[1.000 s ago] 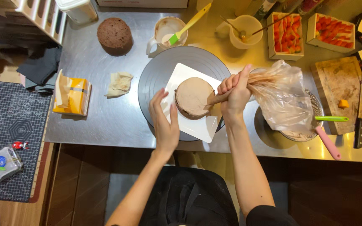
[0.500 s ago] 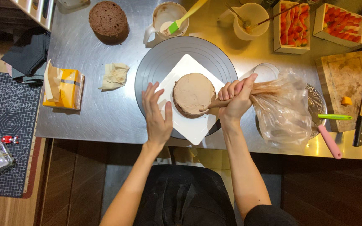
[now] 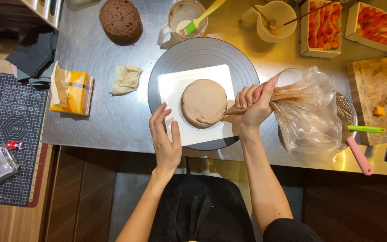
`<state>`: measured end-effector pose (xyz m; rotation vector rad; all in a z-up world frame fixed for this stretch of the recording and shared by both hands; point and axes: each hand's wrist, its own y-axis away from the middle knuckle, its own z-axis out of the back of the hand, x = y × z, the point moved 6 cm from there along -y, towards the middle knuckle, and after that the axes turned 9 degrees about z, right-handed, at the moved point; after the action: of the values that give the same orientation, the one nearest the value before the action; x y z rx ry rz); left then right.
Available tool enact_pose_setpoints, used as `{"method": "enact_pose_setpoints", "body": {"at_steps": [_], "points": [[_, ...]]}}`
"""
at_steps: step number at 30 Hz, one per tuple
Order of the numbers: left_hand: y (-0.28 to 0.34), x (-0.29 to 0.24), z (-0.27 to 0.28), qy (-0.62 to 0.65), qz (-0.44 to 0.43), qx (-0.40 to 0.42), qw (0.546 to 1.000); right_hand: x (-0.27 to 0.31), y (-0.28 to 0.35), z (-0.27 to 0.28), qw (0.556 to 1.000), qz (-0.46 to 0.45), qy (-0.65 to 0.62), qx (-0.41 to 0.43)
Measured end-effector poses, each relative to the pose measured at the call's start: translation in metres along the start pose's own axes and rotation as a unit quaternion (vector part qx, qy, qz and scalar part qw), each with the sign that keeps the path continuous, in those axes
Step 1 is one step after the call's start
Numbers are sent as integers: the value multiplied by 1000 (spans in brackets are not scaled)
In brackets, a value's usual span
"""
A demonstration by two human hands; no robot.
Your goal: The person assembles a layered chocolate cake by spreading chocolate frosting between layers and piping additional frosting on top. They use a spatula to smooth the frosting and a piping bag to apply decorative swirls. The cake layers are stacked on a rotating stand.
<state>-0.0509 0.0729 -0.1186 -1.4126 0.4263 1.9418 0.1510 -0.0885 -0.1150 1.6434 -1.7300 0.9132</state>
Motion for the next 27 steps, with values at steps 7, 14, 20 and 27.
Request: {"method": "enact_pose_setpoints", "body": {"at_steps": [7, 14, 20, 27], "points": [[-18, 14, 7, -10, 5, 44, 999, -10, -12, -8, 1000, 3, 8, 11], [-40, 23, 10, -37, 8, 67, 997, -15, -27, -20, 999, 2, 21, 38], [-47, 23, 11, -35, -2, 59, 998, -17, -40, -31, 998, 15, 43, 54], [-47, 24, 12, -31, 10, 58, 998, -33, -57, -54, 993, 42, 65, 86]]}}
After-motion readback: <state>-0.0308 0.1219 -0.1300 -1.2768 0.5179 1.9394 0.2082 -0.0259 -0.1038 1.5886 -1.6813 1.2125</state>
